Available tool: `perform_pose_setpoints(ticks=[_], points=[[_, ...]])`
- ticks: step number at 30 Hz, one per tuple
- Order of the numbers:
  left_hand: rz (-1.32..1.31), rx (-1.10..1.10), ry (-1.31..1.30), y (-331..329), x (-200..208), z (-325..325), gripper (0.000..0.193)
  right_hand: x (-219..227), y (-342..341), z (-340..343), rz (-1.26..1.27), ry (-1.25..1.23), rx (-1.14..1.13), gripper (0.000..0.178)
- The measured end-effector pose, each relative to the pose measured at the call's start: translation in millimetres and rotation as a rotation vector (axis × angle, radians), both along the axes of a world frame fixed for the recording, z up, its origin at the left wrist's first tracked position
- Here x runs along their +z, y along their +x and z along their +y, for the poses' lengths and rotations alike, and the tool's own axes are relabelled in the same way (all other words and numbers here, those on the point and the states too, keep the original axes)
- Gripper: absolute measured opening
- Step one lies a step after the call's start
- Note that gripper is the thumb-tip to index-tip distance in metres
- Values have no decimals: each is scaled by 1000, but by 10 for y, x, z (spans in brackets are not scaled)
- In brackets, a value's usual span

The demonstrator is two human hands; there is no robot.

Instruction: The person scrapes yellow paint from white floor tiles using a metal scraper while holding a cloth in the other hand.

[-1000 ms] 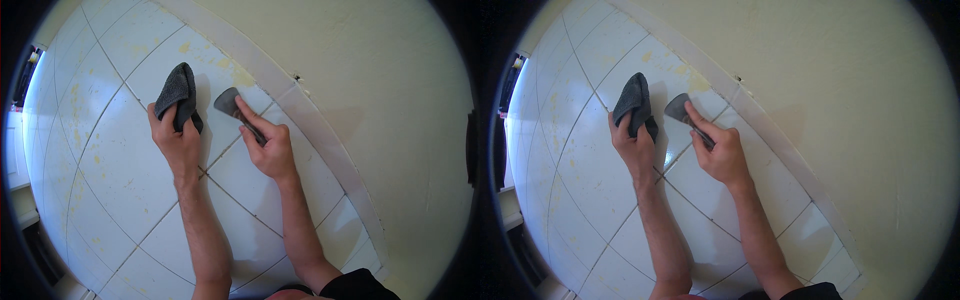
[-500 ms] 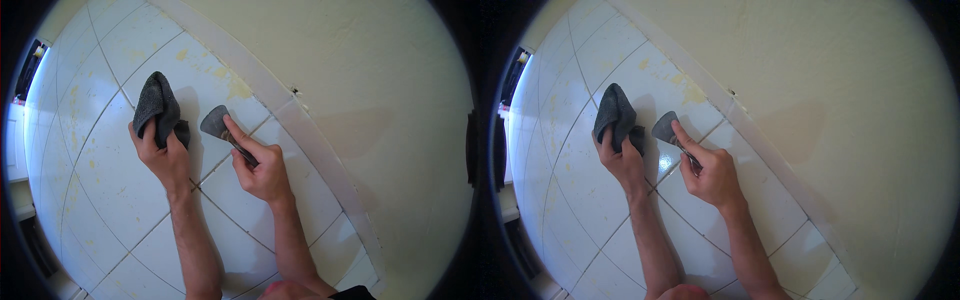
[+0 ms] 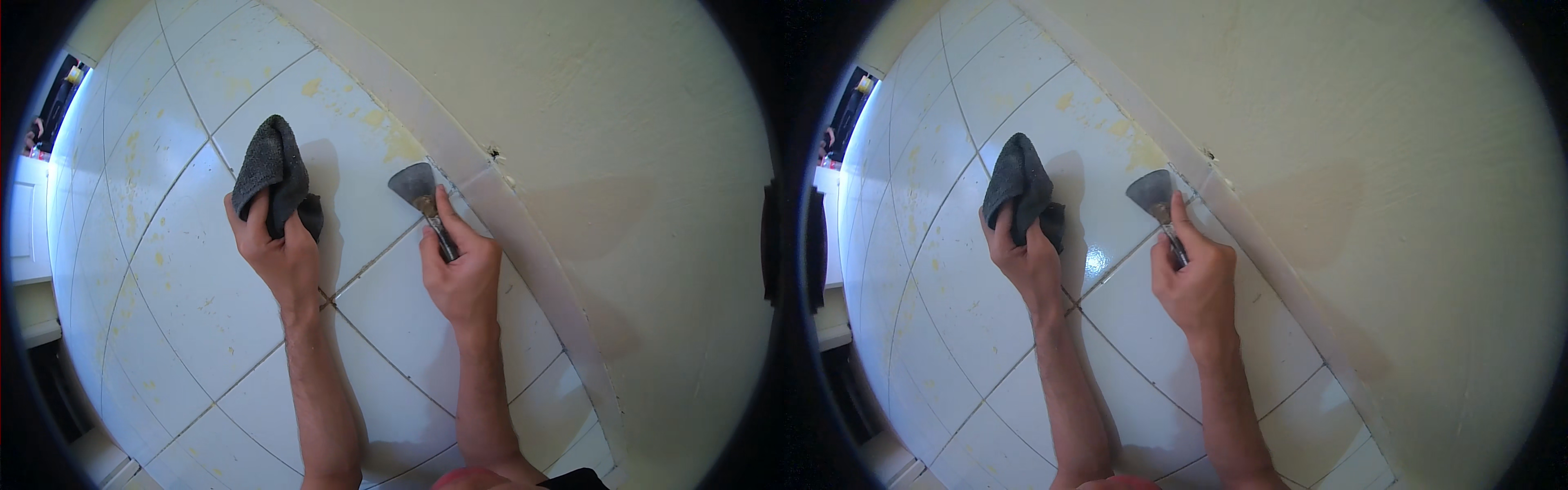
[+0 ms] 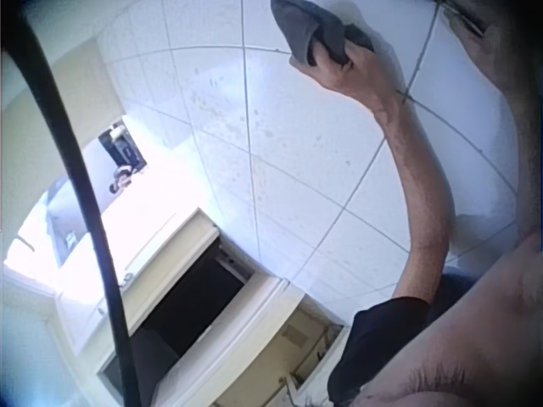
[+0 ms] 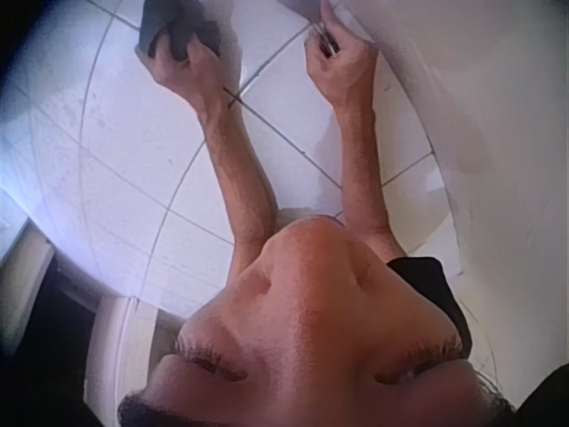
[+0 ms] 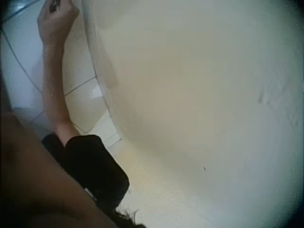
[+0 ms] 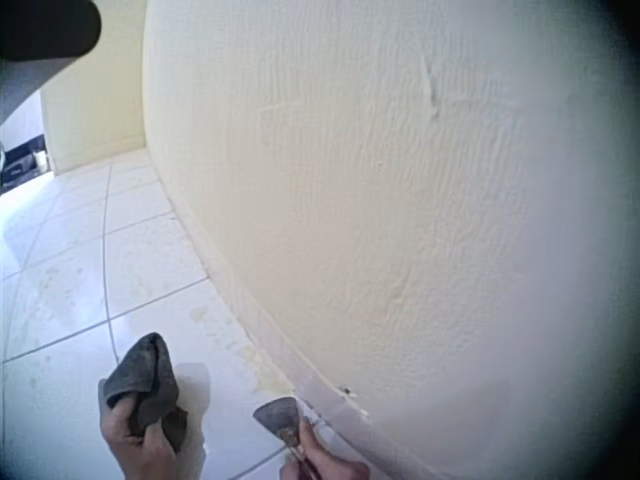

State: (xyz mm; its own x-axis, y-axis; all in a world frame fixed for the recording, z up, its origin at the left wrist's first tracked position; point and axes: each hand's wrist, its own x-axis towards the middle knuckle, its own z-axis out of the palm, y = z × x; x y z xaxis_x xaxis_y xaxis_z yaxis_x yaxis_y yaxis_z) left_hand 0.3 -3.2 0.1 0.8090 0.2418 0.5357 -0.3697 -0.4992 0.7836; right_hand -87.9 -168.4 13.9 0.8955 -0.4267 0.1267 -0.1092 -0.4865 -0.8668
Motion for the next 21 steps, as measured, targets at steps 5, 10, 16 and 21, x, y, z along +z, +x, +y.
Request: perform_pose_setpoints(ticks=[5, 10, 16, 21], points=[[21, -19, 17, 4, 16, 49, 29, 71, -38, -40, 23, -56, -75, 40], [88, -73, -10, -16, 17, 77, 34, 309, -88, 0, 256, -43, -120, 38], [90, -94, -23, -3, -29, 62, 33, 134, 15, 35, 110, -95, -76, 37], [81, -92, -20, -1, 15, 91, 31, 325, -14, 6, 260, -35, -103, 36]])
